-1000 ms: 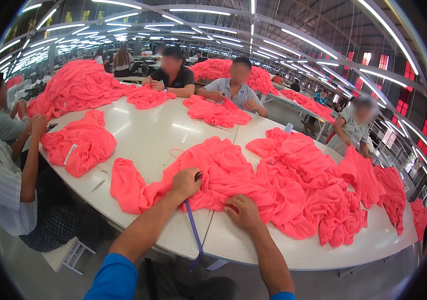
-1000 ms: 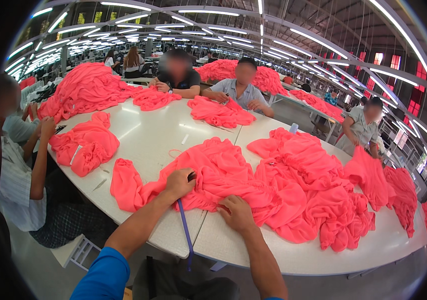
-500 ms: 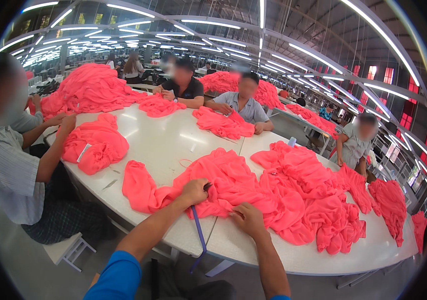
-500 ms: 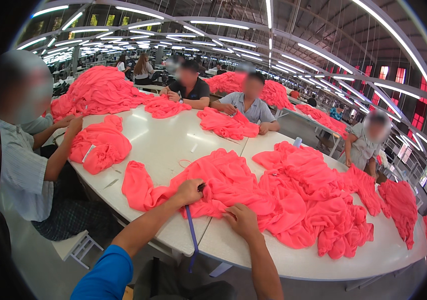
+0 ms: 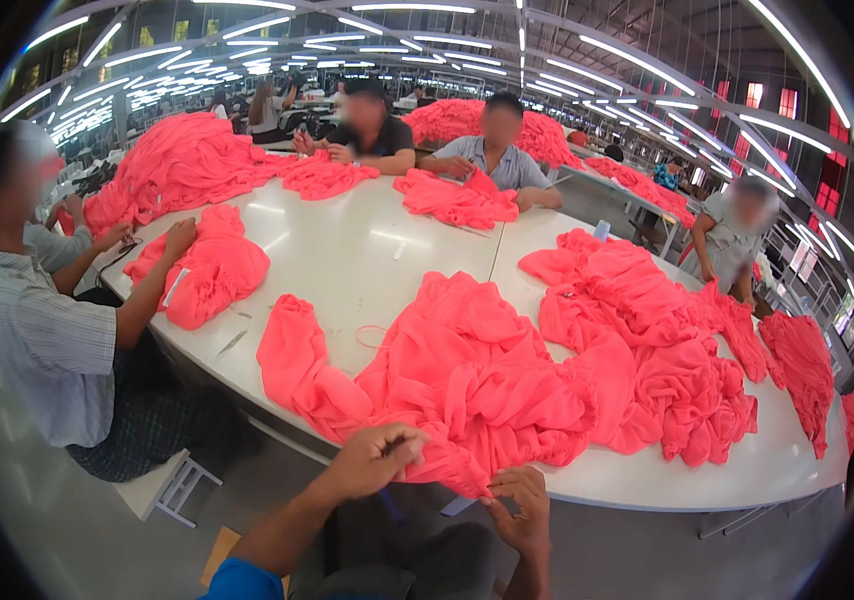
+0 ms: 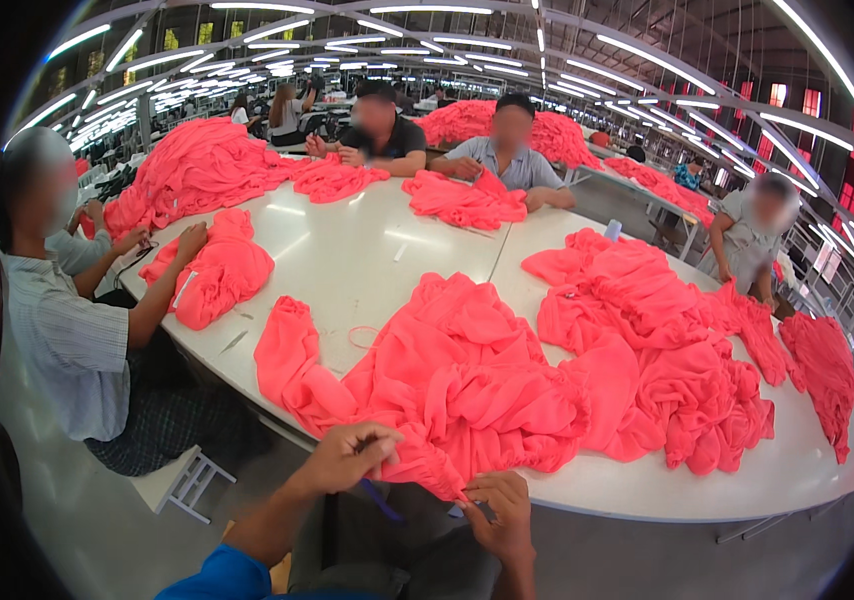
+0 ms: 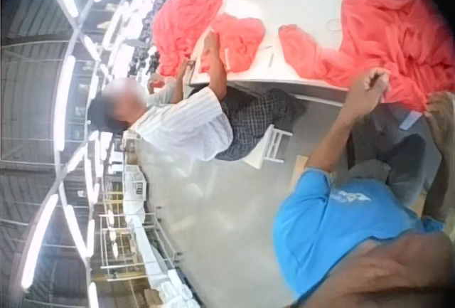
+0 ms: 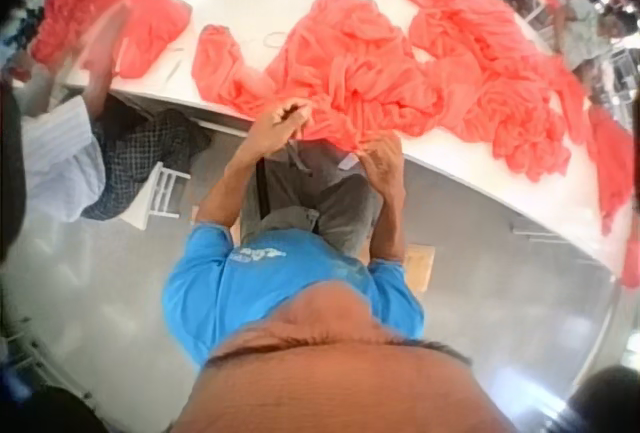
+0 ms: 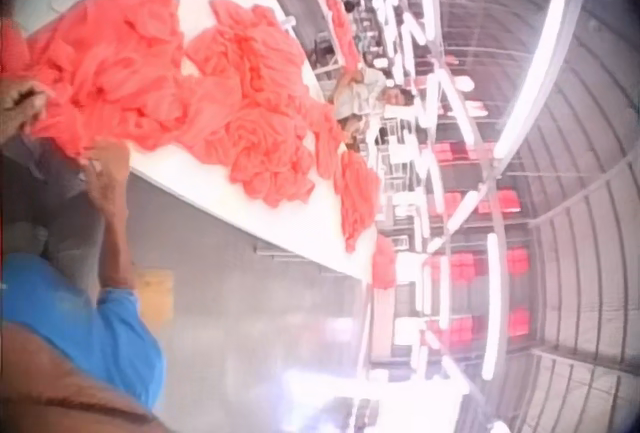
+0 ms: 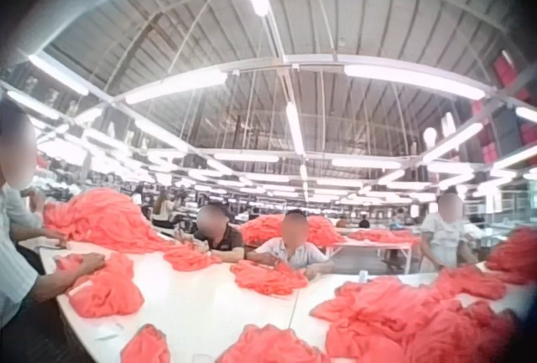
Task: The person trims loose threads from pink garments using small scissors. The person repeatedly picks up garments, snips threads, and places them back on the table.
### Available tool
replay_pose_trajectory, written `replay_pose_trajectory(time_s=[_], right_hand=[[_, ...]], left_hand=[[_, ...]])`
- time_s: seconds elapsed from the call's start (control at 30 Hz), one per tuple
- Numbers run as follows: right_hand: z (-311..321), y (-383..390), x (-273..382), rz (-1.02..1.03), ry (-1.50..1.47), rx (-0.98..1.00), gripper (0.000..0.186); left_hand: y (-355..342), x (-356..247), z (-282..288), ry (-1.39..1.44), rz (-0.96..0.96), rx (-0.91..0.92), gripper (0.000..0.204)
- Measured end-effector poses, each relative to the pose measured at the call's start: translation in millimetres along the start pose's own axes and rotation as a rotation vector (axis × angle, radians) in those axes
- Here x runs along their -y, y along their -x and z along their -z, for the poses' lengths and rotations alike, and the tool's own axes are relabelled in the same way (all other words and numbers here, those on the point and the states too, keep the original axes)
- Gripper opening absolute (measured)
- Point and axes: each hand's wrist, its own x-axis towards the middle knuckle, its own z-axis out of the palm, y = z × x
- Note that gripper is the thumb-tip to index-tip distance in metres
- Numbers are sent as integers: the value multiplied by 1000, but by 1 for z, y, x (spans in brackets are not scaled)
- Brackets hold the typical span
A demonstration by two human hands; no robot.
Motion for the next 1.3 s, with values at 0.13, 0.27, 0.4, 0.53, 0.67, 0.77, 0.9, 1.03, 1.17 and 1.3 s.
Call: replay_pose_trajectory(time_s=[0.13,0.27,0.4,0.53,0.67,0.77,0.9,1.03,1.17,1.3], right_hand=[[2,12,12,-23,57,-5,20],[-1,20,27,-48,63,-49,20],[-8,19,40,-53,-92,-25,19],[-21,6,40,-101,-139,-10,21],[-38,-23,41,-163,-151,-5,28],[-53,-52,27,-240,-95,77,33],[-67,-85,15,-347,134,308,51],[-76,-110,19,-416,165,494,68],[-90,-128,-28,-562,-411,431,67],[-64,-197,-58,-591,-621,-206,58]], left_hand=[[24,30,-26,60,24,-56,23],[30,38,-28,43,19,-125,21],[41,47,-13,128,32,-201,19],[53,58,13,170,72,-207,23],[65,52,30,157,121,-212,31],[75,48,36,180,208,-151,37],[93,70,30,158,300,-31,42],[107,91,12,155,383,42,42],[125,125,-19,117,354,250,42],[134,125,-32,125,336,344,44]])
